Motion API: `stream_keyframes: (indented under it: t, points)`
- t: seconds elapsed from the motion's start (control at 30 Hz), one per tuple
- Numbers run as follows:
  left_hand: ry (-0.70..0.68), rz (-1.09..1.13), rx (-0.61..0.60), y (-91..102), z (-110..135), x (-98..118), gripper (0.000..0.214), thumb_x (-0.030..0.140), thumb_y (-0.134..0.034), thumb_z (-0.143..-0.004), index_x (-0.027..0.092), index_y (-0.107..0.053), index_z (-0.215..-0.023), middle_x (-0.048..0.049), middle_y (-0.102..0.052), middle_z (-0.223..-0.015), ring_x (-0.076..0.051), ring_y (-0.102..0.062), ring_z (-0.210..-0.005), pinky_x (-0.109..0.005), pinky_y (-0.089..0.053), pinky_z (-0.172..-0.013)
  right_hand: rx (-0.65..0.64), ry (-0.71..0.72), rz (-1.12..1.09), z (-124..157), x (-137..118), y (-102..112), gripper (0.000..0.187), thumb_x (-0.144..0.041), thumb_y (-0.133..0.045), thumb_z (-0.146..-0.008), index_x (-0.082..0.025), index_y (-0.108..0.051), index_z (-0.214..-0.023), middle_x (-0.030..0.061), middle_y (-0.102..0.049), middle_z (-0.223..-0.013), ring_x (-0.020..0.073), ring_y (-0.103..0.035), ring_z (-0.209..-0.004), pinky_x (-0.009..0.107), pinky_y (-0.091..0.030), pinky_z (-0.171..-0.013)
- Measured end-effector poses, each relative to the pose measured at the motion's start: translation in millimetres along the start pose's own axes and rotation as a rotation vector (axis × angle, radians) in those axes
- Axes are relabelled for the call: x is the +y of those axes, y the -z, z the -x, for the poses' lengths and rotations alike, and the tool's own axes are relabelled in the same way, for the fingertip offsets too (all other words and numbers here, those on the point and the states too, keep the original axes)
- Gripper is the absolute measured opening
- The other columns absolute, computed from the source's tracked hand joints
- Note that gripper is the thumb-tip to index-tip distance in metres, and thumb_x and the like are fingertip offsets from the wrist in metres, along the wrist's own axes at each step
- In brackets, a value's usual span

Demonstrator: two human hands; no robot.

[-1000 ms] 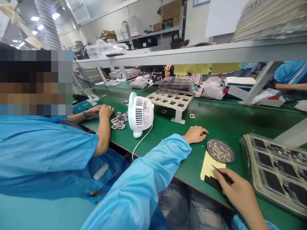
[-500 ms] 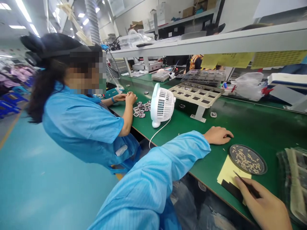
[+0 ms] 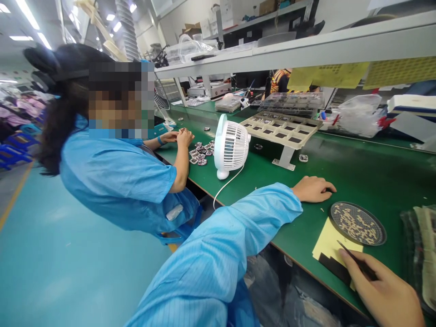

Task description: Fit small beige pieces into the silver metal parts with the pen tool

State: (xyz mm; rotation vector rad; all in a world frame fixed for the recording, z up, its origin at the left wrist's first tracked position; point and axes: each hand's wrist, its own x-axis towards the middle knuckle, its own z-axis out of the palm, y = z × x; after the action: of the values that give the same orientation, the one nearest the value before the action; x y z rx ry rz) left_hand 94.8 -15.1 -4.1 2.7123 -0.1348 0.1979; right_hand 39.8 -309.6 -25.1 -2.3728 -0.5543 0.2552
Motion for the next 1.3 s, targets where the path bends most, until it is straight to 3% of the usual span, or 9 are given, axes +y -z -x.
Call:
stream_keyframes:
  t: [0.27, 0.63, 0.77, 0.97, 1.1, 1.3]
  points:
    - [-0.016, 0.009, 0.019, -2.6, 0, -1, 0.039, 0.031, -0.047, -0.102, 0.023, -0.068, -0.134, -0.0075, -0.07, -0.115, -0.026, -0.065, -0.11, -0.04, -0.046, -0.087, -0.009, 0.044, 0.01, 1, 1, 0, 0.063, -0.085, -0.062, -0.073, -0.028, -0.079, -0.095, 0.0047, -0.077, -0.076, 0.0282, -0.073, -0.061, 0.037, -0.056, -0.057]
    - [0.019, -0.031, 0.035, 0.5, 2, 4, 0.037, 0.031, -0.051, -0.102, 0.027, -0.069, -0.133, -0.0034, -0.072, -0.117, -0.023, -0.066, -0.112, -0.037, -0.048, -0.09, -0.007, 0.025, 0.015, 1, 1, -1, 0.058, -0.082, -0.062, -0.072, -0.031, -0.078, -0.094, 0.0032, -0.079, -0.086, 0.0273, -0.072, -0.063, 0.039, -0.055, -0.061]
    - [0.047, -0.046, 0.079, 2.4, 4, 6, 0.033, 0.032, -0.054, -0.101, 0.028, -0.072, -0.129, -0.0025, -0.073, -0.117, -0.022, -0.066, -0.114, -0.035, -0.048, -0.096, 0.034, 0.114, -0.023, 0, 0, -5, 0.051, -0.074, -0.064, -0.079, -0.027, -0.08, -0.093, 0.0046, -0.08, -0.086, 0.0237, -0.07, -0.06, 0.035, -0.053, -0.062]
    - [0.034, -0.042, 0.11, 7.7, 6, 13, 0.03, 0.031, -0.058, -0.099, 0.028, -0.075, -0.124, -0.0014, -0.075, -0.11, -0.021, -0.067, -0.111, -0.032, -0.048, -0.098, 0.132, 0.308, -0.079, 5, -14, -10, 0.031, -0.049, -0.061, -0.096, -0.024, -0.077, -0.09, 0.0041, -0.079, -0.091, 0.0229, -0.072, -0.081, 0.032, -0.051, -0.074]
    - [0.022, -0.033, 0.148, 4.9, 0, 8, 0.032, 0.025, -0.055, -0.098, 0.023, -0.076, -0.122, -0.005, -0.074, -0.103, -0.022, -0.066, -0.102, -0.033, -0.048, -0.095, 0.157, 0.343, -0.085, 7, -27, -6, 0.017, -0.031, -0.064, -0.097, -0.023, -0.077, -0.089, 0.0027, -0.078, -0.088, 0.0198, -0.071, -0.081, 0.029, -0.049, -0.074]
    - [-0.026, -0.034, 0.142, -0.4, -15, -10, 0.035, 0.034, -0.053, -0.096, 0.025, -0.075, -0.121, -0.0038, -0.072, -0.095, -0.023, -0.065, -0.095, -0.033, -0.048, -0.088, 0.212, 0.303, -0.071, 2, -31, -3, 0.009, -0.027, -0.073, -0.092, -0.023, -0.078, -0.087, 0.0009, -0.078, -0.087, 0.0166, -0.072, -0.082, 0.024, -0.047, -0.075]
